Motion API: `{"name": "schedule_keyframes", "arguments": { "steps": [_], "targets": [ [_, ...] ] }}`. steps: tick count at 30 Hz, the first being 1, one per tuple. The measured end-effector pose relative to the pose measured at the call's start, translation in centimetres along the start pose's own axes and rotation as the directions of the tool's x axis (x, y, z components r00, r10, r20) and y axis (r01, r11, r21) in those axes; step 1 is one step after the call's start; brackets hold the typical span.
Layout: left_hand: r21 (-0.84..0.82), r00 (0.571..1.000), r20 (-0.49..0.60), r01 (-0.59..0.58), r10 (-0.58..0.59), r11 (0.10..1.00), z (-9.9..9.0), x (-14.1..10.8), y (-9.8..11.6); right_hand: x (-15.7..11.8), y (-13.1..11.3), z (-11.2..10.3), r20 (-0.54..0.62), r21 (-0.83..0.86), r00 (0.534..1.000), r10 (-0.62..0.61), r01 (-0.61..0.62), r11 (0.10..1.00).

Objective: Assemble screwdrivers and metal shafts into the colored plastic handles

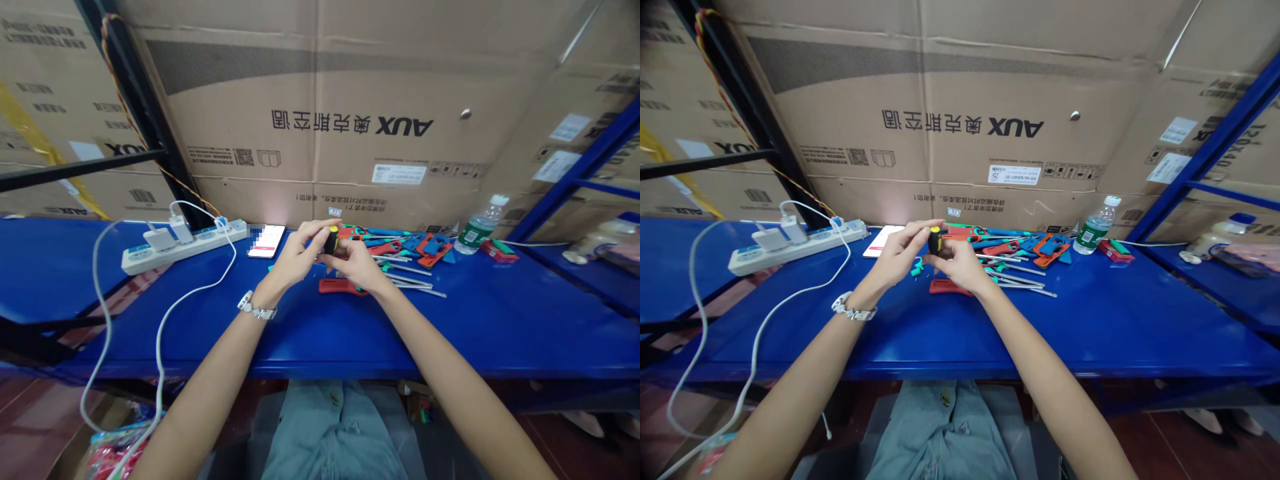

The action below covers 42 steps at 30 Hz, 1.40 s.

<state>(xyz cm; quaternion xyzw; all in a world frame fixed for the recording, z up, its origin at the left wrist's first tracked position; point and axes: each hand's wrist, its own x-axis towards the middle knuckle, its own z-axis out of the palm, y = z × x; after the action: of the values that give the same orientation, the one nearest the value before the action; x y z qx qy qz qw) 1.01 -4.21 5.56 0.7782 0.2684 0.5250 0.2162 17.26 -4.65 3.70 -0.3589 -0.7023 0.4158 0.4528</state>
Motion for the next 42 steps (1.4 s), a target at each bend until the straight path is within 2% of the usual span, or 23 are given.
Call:
{"name": "schedule_keyframes", "arguments": {
  "steps": [2, 4, 7, 9, 10, 12, 15, 18, 20, 22, 25, 26, 28, 32, 34, 37, 39, 42],
  "targets": [
    [-0.071, 0.999, 0.008, 0.052, -0.052, 0.996, -0.2, 0.0, -0.3, -0.2, -0.3, -0.3, 0.081, 0.011, 0.997, 0.012, -0.013, 1.0],
    [-0.119, 0.995, -0.044, 0.08, -0.086, 0.99, 0.0, 0.0, -0.6, -0.3, -0.1, 0.1, 0.06, -0.044, 0.998, -0.034, 0.037, 0.998],
    [-0.11, 0.984, -0.159, 0.06, -0.077, 0.992, 0.5, 0.1, -0.9, -0.3, 0.8, 1.3, -0.131, -0.184, 0.982, -0.134, 0.109, 0.977],
    [-0.068, 0.982, -0.182, 0.042, -0.053, 0.997, 0.7, 0.1, -0.8, -0.1, 1.4, 1.9, -0.247, -0.196, 0.959, -0.143, 0.095, 0.976],
    [-0.045, 0.984, -0.171, 0.036, -0.043, 0.998, 0.7, 0.1, -0.7, 0.0, 1.6, 2.1, -0.269, -0.172, 0.954, -0.134, 0.089, 0.981],
    [-0.014, 0.991, -0.128, 0.029, -0.031, 0.999, 0.5, 0.0, -0.4, 0.1, 1.4, 1.9, -0.232, -0.102, 0.966, -0.115, 0.093, 0.99],
    [-0.023, 0.999, -0.035, 0.034, -0.035, 0.999, -0.1, -0.1, 0.0, 0.0, 0.4, 0.8, -0.045, -0.009, 0.996, -0.082, 0.081, 0.997],
    [-0.079, 0.996, 0.033, 0.08, -0.077, 0.994, -0.4, -0.2, -0.1, -0.2, -0.5, 0.0, 0.076, 0.002, 0.996, -0.05, 0.05, 0.999],
    [-0.123, 0.994, 0.021, 0.107, -0.105, 0.987, -0.2, -0.1, -0.3, -0.4, -0.6, 0.0, 0.093, -0.031, 0.994, -0.055, 0.058, 0.998],
    [-0.139, 0.992, -0.058, 0.102, -0.111, 0.985, 0.2, 0.0, -0.6, -0.4, -0.3, 0.6, 0.026, -0.083, 0.994, -0.105, 0.107, 0.991],
    [-0.091, 0.98, -0.176, 0.077, -0.092, 0.993, 0.7, 0.1, -0.8, -0.3, 0.5, 1.7, -0.209, -0.175, 0.962, -0.174, 0.139, 0.975],
    [-0.07, 0.977, -0.194, 0.071, -0.083, 0.995, 0.8, 0.1, -0.8, -0.2, 0.7, 1.9, -0.27, -0.192, 0.947, -0.176, 0.126, 0.973],
    [-0.049, 0.979, -0.189, 0.062, -0.07, 0.997, 0.8, 0.1, -0.7, 0.0, 1.0, 2.0, -0.304, -0.179, 0.94, -0.158, 0.106, 0.978],
    [-0.096, 0.995, -0.06, 0.069, -0.075, 0.993, 0.1, -0.1, -0.5, 0.1, 0.4, 0.9, -0.117, -0.062, 0.989, -0.093, 0.086, 0.994],
    [-0.116, 0.997, 0.0, 0.078, -0.078, 0.99, -0.2, -0.2, -0.5, -0.1, -0.1, 0.3, -0.023, -0.036, 0.997, -0.07, 0.069, 0.997],
    [-0.124, 0.997, -0.019, 0.072, -0.075, 0.99, -0.2, -0.2, -0.6, -0.5, -0.7, 0.1, 0.037, -0.044, 0.995, -0.09, 0.092, 0.995],
    [-0.116, 0.993, -0.103, 0.053, -0.065, 0.992, 0.2, -0.2, -0.7, -0.7, -0.6, 0.6, -0.03, -0.116, 0.991, -0.133, 0.129, 0.985],
    [-0.07, 0.98, -0.196, 0.029, -0.042, 0.997, 0.7, -0.1, -0.7, -0.8, 0.1, 1.6, -0.228, -0.224, 0.956, -0.185, 0.134, 0.965]
  ]
}}
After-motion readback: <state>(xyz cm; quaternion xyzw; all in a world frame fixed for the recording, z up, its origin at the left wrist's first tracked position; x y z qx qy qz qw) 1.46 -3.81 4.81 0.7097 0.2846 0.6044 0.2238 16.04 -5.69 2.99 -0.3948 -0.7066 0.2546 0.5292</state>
